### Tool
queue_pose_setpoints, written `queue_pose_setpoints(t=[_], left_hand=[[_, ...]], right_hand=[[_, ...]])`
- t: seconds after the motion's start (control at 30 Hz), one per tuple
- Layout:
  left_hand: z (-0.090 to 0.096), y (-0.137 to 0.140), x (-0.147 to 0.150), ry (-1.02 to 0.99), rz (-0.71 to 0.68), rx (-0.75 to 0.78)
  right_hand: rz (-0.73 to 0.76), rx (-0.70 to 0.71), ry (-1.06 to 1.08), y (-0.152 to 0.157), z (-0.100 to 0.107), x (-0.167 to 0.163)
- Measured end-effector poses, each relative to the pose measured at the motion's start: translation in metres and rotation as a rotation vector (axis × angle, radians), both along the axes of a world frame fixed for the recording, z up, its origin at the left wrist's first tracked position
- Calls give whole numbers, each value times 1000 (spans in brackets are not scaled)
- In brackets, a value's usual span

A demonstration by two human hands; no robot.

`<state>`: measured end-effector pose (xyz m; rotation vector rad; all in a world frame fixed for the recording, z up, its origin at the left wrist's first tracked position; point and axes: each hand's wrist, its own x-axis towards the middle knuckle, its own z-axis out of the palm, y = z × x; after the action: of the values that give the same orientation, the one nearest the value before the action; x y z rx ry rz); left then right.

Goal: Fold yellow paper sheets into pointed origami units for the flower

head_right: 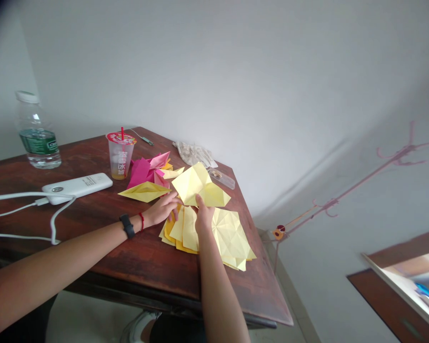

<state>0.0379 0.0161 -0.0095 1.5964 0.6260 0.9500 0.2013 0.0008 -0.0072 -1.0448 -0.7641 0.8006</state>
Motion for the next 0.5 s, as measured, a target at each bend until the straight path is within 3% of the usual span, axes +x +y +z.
queue_pose_setpoints(t=[0.5], left_hand=[[-4, 6, 3, -33, 6, 15]], right_hand=[[46, -9, -17, -1, 0, -2]])
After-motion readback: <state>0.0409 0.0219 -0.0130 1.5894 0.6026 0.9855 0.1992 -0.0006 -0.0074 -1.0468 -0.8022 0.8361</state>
